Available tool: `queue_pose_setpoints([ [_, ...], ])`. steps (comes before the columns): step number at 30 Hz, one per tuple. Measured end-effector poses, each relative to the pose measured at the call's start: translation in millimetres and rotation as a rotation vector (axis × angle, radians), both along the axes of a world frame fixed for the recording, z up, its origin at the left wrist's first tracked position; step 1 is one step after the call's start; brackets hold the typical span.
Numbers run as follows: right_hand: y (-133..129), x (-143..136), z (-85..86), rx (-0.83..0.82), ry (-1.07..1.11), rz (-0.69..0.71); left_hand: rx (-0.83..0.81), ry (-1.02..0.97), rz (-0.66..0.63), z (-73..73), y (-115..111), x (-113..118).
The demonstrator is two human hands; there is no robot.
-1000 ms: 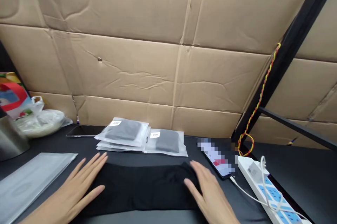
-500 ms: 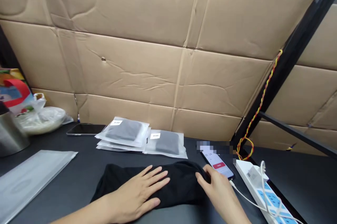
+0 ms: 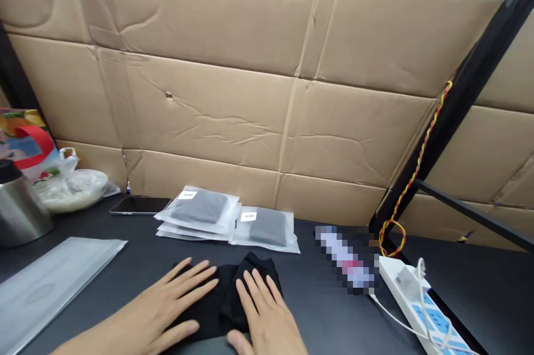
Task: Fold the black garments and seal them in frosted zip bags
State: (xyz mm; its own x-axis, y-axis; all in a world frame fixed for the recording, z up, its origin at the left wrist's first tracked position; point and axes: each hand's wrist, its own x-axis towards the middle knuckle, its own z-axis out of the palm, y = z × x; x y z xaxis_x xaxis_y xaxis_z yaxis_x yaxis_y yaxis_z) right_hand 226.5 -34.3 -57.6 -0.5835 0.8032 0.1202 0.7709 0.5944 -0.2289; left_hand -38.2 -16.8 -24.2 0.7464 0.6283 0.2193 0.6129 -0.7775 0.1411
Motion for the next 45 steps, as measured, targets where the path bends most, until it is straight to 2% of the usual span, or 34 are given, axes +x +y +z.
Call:
queue_pose_setpoints([
  [2,-0.7,6.0,6.5,-0.06,0.013,0.022,0.014,0.005,0.068,-4.7,-8.5,-22.2],
  [4,-0.2,13.1,14.0,-0.064,0.088,-0.03,0.026,-0.005,0.113,-11.2,-15.1,-32.7],
  [5,0.9,17.5,17.0,-0.032,0.15,-0.11,0.026,-0.008,0.122,-14.3,-17.3,-33.8],
  [8,7.2,33.7,20.9,0.065,0.275,-0.466,0.003,0.011,0.116,-20.4,-18.6,-26.1],
  [9,9.7,38.9,20.1,0.047,0.261,-0.557,-0.003,0.019,0.109,-21.5,-17.6,-21.8],
  [11,14.4,47.1,15.7,-0.036,0.181,-0.634,-0.01,0.024,0.099,-23.1,-15.0,-13.3],
  [14,21.2,55.4,5.2,-0.08,0.137,-0.595,-0.019,0.016,0.097,-24.1,-12.1,-4.1],
  [17,29.8,68.9,-2.3,-0.057,0.249,-0.555,-0.044,0.011,0.086,-22.3,-13.0,-1.1],
  [21,41.1,96.9,-4.6,-0.193,0.429,-0.525,-0.078,0.02,0.041,-18.9,-17.5,-1.8],
  [24,44.4,107.5,-0.8,-0.235,0.408,-0.561,-0.055,0.001,0.018,-19.1,-20.8,-0.6],
  [27,38.7,94.5,14.1,-0.102,0.305,-0.652,-0.006,-0.021,0.005,-19.6,-23.3,1.5],
  [29,29.0,70.5,28.7,0.08,0.216,-0.68,0.034,-0.033,0.003,-18.9,-24.2,2.3],
  [31,16.9,37.0,39.4,0.262,0.154,-0.622,0.078,-0.032,-0.002,-18.1,-24.6,2.2],
  [33,6.2,1.0,39.2,0.395,0.152,-0.485,0.109,-0.008,-0.004,-18.0,-25.0,1.5],
  [35,-0.7,-28.9,26.9,0.446,0.137,-0.309,0.132,-0.006,-0.007,-18.7,-25.4,0.6],
  [37,-3.5,-45.7,9.8,0.495,0.137,-0.092,0.143,-0.039,-0.004,-19.9,-25.6,-0.3],
  [39,-3.6,-47.4,-1.4,0.486,0.116,0.105,0.147,-0.069,0.005,-20.9,-25.4,-1.0],
  [40,-3.1,-43.9,-2.8,0.439,0.096,0.152,0.15,-0.076,0.016,-21.2,-25.3,-1.2],
  [43,0.2,-27.0,4.9,0.24,0.037,0.168,0.157,-0.08,0.044,-23.0,-26.4,-0.5],
  [45,4.2,-19.1,8.3,0.171,0.019,0.203,0.155,-0.087,0.053,-25.5,-28.4,0.5],
])
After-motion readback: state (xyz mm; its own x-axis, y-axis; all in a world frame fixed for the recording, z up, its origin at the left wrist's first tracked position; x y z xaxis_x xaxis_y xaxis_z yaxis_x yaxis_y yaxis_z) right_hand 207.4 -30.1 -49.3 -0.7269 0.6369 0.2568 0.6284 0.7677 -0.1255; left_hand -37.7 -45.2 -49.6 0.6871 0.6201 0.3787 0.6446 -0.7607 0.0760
